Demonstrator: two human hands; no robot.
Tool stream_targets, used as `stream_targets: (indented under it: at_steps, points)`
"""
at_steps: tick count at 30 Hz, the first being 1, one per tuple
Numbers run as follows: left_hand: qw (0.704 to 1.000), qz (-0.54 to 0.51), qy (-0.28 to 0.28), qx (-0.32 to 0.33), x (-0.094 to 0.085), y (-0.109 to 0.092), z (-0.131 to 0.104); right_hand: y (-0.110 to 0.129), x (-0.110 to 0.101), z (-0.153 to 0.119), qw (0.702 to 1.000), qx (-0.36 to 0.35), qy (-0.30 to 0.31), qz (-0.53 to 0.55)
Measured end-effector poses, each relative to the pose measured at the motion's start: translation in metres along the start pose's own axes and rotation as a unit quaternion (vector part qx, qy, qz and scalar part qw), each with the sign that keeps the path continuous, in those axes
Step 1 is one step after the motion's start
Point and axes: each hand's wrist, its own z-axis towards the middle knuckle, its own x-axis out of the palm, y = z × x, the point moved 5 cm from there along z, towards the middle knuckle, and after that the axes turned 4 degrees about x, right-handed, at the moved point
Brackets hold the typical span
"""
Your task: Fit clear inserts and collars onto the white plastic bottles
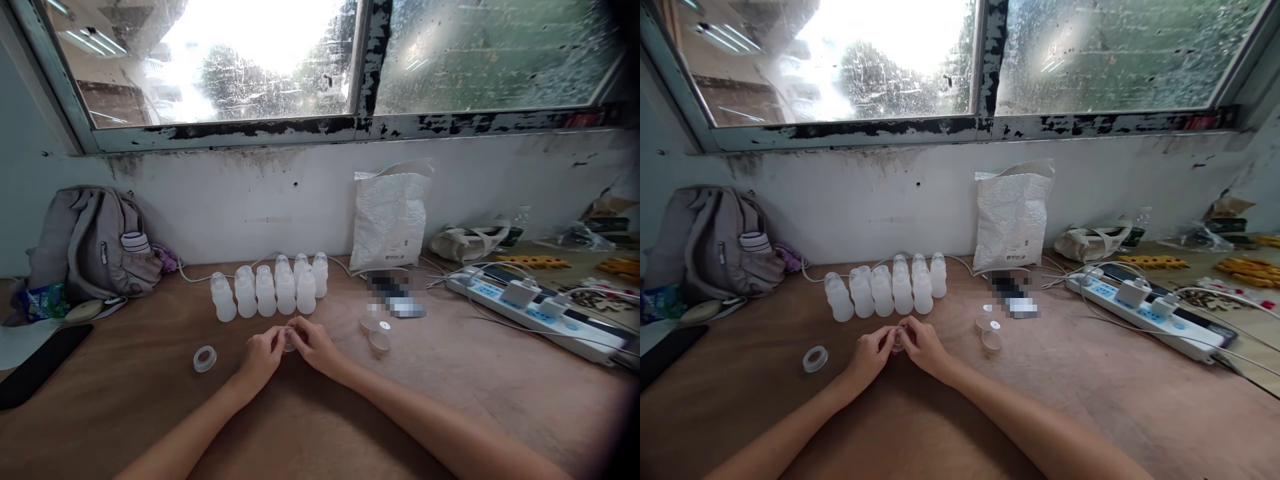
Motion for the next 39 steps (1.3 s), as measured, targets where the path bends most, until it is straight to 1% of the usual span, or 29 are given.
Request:
stream_targets:
  at_steps: [5, 8, 12, 15, 19, 25, 32, 39]
  points:
    - [0.994, -0.105, -0.019, -0.010, -0.006, -0.003, 0.003, -0.001, -0.001, 0.001, 0.998, 0.023, 0.013, 0.050]
    - [0.991, -0.130, -0.025, -0.035, -0.005, 0.001, 0.003, -0.010, 0.002, 0.002, 0.994, 0.058, 0.017, 0.093]
    - [0.984, -0.161, -0.014, -0.081, 0.000, 0.008, 0.004, -0.026, 0.008, 0.006, 0.978, 0.117, 0.031, 0.172]
    - [0.980, -0.178, -0.005, -0.088, 0.002, 0.009, 0.005, -0.033, 0.011, 0.007, 0.969, 0.138, 0.043, 0.201]
    - [0.981, -0.179, -0.003, -0.080, 0.002, 0.007, 0.004, -0.035, 0.013, 0.007, 0.965, 0.148, 0.044, 0.211]
    - [0.978, -0.187, -0.002, -0.089, 0.001, 0.003, 0.002, -0.037, 0.016, 0.005, 0.960, 0.172, 0.038, 0.216]
    - [0.978, -0.190, -0.005, -0.085, 0.001, 0.000, 0.002, -0.034, 0.016, 0.005, 0.968, 0.153, 0.029, 0.198]
    - [0.982, -0.170, 0.002, -0.081, 0.003, 0.003, 0.001, -0.028, 0.015, 0.003, 0.969, 0.153, 0.033, 0.189]
